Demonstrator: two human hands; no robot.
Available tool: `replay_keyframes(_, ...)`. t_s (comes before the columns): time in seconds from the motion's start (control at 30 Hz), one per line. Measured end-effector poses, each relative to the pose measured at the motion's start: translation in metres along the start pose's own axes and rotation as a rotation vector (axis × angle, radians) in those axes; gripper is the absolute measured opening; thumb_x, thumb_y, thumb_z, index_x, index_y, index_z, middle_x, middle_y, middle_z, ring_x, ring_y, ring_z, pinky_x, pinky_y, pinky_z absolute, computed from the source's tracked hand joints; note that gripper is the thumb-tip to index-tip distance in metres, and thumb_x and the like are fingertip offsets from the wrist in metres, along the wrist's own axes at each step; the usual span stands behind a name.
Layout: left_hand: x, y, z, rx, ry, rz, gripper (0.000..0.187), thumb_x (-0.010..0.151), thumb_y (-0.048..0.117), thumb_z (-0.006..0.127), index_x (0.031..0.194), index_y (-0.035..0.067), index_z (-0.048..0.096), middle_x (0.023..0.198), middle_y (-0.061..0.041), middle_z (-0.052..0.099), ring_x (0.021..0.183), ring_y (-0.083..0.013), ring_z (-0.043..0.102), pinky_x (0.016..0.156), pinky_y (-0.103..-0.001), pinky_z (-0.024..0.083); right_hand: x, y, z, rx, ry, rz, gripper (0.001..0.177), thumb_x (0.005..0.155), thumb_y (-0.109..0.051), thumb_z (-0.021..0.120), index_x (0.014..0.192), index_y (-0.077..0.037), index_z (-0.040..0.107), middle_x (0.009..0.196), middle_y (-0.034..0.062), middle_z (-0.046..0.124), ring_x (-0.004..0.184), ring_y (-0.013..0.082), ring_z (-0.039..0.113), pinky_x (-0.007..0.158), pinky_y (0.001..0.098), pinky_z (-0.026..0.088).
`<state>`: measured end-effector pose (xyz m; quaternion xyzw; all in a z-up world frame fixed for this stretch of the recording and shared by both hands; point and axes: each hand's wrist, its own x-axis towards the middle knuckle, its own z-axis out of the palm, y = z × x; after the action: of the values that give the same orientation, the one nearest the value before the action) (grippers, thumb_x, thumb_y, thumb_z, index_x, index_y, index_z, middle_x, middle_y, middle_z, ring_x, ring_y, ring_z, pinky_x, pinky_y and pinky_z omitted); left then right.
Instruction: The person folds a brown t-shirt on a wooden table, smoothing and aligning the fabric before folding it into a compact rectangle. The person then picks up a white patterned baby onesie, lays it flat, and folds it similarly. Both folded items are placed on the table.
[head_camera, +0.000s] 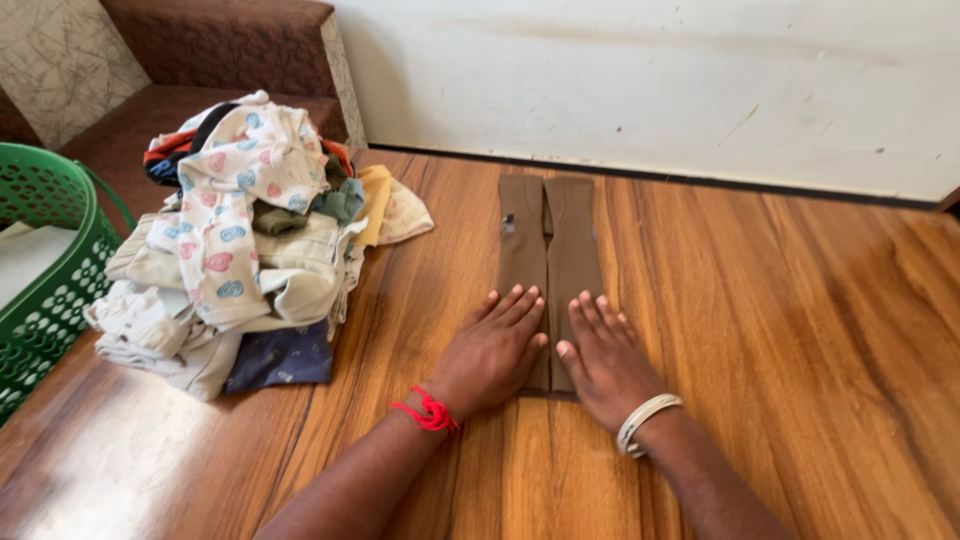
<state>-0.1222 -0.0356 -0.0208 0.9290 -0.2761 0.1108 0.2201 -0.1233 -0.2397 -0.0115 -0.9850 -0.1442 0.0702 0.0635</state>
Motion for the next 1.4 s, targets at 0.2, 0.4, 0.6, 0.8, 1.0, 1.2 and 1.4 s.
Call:
replay_keyframes(0.2, -0.01, 0.011, -0.019, 0.156, -0.109, -0.006, 0.089, 0.098, 0.069, 0.038, 0.154, 0.0, 0.033, 0.163, -0.019, 0.031, 0.152, -0.0323, 0.023, 0.123, -0.048, 0.012, -0.023, 0.013, -0.025, -0.058, -0.131, 0.084, 0.088, 0.093, -0.07, 0.029, 0.162, -0.021, 0.003, 0.17, 0.0055, -0.002, 0.156, 0.0231, -0.005, 0.124, 0.0431, 0.002)
replay_keyframes(0.4, -0.014, 0.023, -0.029, -0.047, 0.016, 0.051, 0.064, 0.09, 0.051, 0.064, 0.134, 0.005, 0.06, 0.154, -0.019, 0.047, 0.149, -0.0346, 0.036, 0.123, -0.047, 0.024, -0.046, 0.02, -0.04, 0.379, 0.046, 0.101, 0.071, 0.08, -0.045, 0.072, 0.144, -0.02, 0.051, 0.161, 0.0047, 0.037, 0.152, 0.0221, 0.023, 0.121, 0.0447, 0.02)
replay_keyframes(0.6, -0.011, 0.032, -0.01, -0.363, 0.041, 0.106, 0.03, 0.091, 0.022, 0.072, 0.116, 0.005, 0.076, 0.133, -0.015, 0.069, 0.134, -0.031, 0.059, 0.118, -0.042, 0.041, -0.047, 0.014, -0.025, 0.729, 0.127, 0.139, 0.022, 0.082, -0.017, 0.081, 0.103, -0.014, 0.083, 0.107, 0.0014, 0.073, 0.09, 0.0116, 0.069, 0.083, 0.0277, 0.061)
replay_keyframes(0.8, -0.01, 0.029, -0.004, -0.371, 0.023, 0.079, 0.032, 0.089, 0.022, 0.073, 0.115, 0.003, 0.075, 0.131, -0.014, 0.069, 0.132, -0.0297, 0.059, 0.116, -0.042, 0.042, -0.055, 0.018, -0.033, 0.748, 0.066, 0.168, 0.025, 0.08, -0.014, 0.083, 0.106, -0.013, 0.082, 0.095, 0.0018, 0.075, 0.083, 0.0095, 0.069, 0.077, 0.0243, 0.059)
replay_keyframes(1.0, -0.01, 0.041, -0.014, -0.344, 0.04, 0.065, 0.029, 0.086, 0.016, 0.075, 0.113, 0.004, 0.077, 0.129, -0.014, 0.07, 0.13, -0.0305, 0.059, 0.114, -0.043, 0.041, -0.062, 0.02, -0.044, 0.664, -0.038, 0.379, 0.025, 0.08, -0.016, 0.082, 0.105, -0.015, 0.081, 0.088, -0.0007, 0.078, 0.071, 0.008, 0.064, 0.068, 0.0261, 0.059)
replay_keyframes(1.2, -0.011, 0.054, -0.026, -0.373, 0.022, 0.041, 0.025, 0.079, 0.015, 0.079, 0.102, 0.005, 0.079, 0.101, -0.011, 0.07, 0.104, -0.0287, 0.064, 0.09, -0.041, 0.054, -0.066, 0.021, -0.04, 0.67, 0.038, 0.341, 0.023, 0.08, -0.018, 0.084, 0.103, -0.013, 0.082, 0.086, 0.0044, 0.079, 0.067, 0.0095, 0.061, 0.063, 0.0262, 0.056)
replay_keyframes(1.4, -0.008, 0.055, -0.028, -0.314, 0.028, 0.051, 0.018, 0.08, 0.016, 0.081, 0.095, 0.006, 0.08, 0.093, -0.009, 0.07, 0.1, -0.029, 0.063, 0.088, -0.041, 0.055, -0.066, 0.022, -0.034, 0.645, 0.093, 0.219, 0.019, 0.078, -0.018, 0.085, 0.096, -0.011, 0.082, 0.087, 0.0021, 0.08, 0.072, 0.0087, 0.071, 0.067, 0.0254, 0.061)
